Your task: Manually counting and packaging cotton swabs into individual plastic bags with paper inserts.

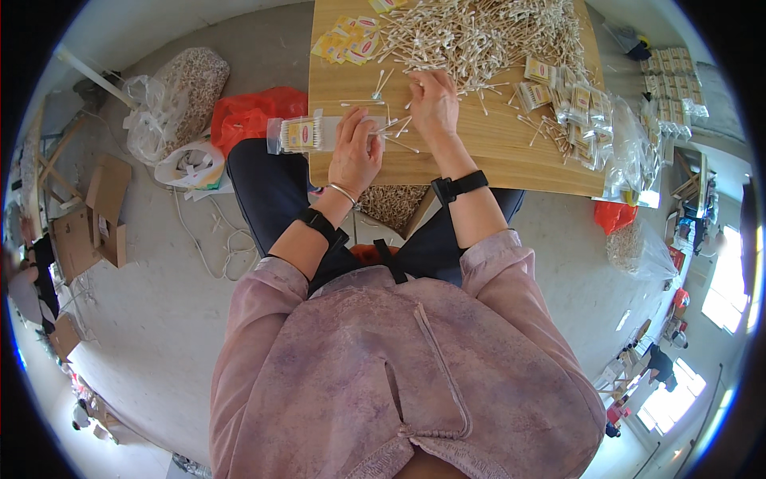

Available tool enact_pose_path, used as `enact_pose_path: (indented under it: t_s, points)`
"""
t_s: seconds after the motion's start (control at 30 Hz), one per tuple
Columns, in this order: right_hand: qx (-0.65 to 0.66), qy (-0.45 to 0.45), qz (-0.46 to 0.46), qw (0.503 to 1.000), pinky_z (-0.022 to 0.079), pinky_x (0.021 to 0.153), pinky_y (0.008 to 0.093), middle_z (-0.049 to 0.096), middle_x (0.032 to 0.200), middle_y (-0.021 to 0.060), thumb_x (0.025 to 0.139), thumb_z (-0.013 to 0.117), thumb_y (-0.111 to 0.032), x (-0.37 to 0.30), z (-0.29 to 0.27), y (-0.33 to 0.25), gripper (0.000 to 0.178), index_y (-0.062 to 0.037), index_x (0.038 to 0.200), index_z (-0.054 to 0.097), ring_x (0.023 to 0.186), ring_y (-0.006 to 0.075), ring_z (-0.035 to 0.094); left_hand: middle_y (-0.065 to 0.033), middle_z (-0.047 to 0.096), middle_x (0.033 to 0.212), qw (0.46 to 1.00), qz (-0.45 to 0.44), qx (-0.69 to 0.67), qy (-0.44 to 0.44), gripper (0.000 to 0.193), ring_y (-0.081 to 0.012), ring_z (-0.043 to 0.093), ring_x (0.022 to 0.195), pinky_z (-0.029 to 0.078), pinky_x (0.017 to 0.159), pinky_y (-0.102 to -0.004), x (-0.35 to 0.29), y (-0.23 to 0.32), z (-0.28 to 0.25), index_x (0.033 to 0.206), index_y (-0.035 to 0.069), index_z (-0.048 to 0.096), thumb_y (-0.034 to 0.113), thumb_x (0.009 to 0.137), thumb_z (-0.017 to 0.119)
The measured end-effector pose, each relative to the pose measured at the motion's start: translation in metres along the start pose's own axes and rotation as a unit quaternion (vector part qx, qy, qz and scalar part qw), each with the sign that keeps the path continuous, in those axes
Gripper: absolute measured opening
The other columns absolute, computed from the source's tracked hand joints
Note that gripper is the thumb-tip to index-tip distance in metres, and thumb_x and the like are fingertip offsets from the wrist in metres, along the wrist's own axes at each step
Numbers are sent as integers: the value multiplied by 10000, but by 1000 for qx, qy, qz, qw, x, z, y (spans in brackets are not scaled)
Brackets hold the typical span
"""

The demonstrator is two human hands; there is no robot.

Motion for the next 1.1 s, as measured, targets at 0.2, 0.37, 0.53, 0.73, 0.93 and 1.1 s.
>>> enact_pose_path:
  t_s: [0.2,0.37,0.53,0.73,0.93,1.1]
  points:
    - [-85,-57,-144,984,418,870,390,567,995,4,742,686,-126,8,7,-9,182,-161,920,696,1020,257,495,-163,520,1185,1000,1,3,-2,244,-364,458,1195,418,977,-423,1,3,3,975,36,541,-13,744,605]
    - [-105,-116,-155,975,395,888,389,560,1012,-20,755,676,-161,6,6,-13,145,-163,897,703,1038,243,478,-166,516,1189,1000,-2,-3,1,260,-363,453,1201,417,978,-424,-1,1,1,982,36,534,-14,739,611]
    - [-98,-99,-202,969,395,895,383,557,1032,-29,767,657,-165,4,10,-12,167,-180,929,695,1043,231,474,-174,519,1174,1000,-11,-4,3,310,-358,475,1167,415,973,-410,2,5,-1,1037,9,505,0,749,617]
    - [-123,-133,-195,964,405,883,382,558,1027,-21,785,636,-195,10,15,-14,129,-163,905,670,1046,231,480,-174,500,1144,999,-30,-28,-2,371,-371,475,1108,417,937,-422,2,6,-1,1062,10,477,-14,718,614]
    - [-141,-148,-151,967,419,875,393,582,969,46,782,654,-231,6,23,-24,138,-107,843,643,1044,258,503,-193,492,1149,999,-33,-13,-14,376,-379,471,1100,412,938,-421,0,6,0,1076,6,464,1,729,610]
    - [-97,-180,-133,970,430,890,405,593,960,87,770,679,-249,-3,20,-31,179,-108,879,657,1051,285,513,-216,475,1161,997,-61,-50,12,395,-390,457,1115,402,950,-430,-4,0,3,1104,3,439,17,750,616]
Point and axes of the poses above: each hand's wrist, its own x-axis towards the middle knuckle, its own z-axis out of the palm, y = z × x, the point moved 1 cm from there along x, towards the middle knuckle
